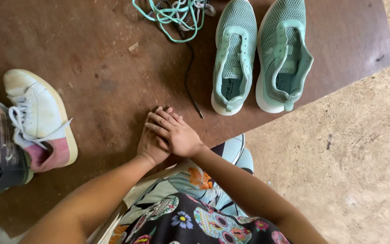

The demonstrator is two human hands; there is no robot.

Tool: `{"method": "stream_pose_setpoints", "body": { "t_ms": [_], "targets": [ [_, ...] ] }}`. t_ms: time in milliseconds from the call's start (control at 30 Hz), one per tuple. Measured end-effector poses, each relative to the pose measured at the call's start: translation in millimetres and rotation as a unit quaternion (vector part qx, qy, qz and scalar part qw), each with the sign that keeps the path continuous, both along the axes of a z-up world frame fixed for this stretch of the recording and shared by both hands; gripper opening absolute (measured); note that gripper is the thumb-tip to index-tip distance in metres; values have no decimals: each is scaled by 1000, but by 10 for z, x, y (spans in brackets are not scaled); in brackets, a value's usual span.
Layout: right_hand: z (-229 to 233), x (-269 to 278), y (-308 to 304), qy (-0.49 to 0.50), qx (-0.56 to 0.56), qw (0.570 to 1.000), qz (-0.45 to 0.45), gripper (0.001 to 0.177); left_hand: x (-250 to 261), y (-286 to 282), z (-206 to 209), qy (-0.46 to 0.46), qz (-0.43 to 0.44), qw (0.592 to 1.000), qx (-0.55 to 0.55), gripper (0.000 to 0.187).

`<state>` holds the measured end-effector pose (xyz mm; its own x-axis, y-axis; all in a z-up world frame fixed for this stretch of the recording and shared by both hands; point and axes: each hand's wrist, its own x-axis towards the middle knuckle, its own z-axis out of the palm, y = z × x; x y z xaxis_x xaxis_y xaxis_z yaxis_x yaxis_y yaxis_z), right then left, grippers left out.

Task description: The person walks barefoot to a bench, places a pair of green sneakers down, and then proceeds to lace a white and pink sneaker using a white shoelace. The lacing is performed by hand, threading the lace through the eyelets.

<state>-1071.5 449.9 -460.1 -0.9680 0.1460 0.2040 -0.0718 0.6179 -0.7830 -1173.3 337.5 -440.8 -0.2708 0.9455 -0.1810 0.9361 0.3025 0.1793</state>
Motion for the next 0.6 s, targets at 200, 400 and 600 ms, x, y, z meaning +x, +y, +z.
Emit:
{"method": "stream_pose_setpoints", "body": {
  "t_ms": [200,400,600],
  "targets": [
    [-8,-83,42,28,17,999,-27,55,-64,39,44,-14,-14,996,85,63],
    [-127,-100,13,66,44,994,-71,46,-62,-48,-133,3,-31,990,134,66],
    [-31,-84,-55,94,90,985,-112,42,-87,-67,-272,82,-65,977,187,63]
  ]
}}
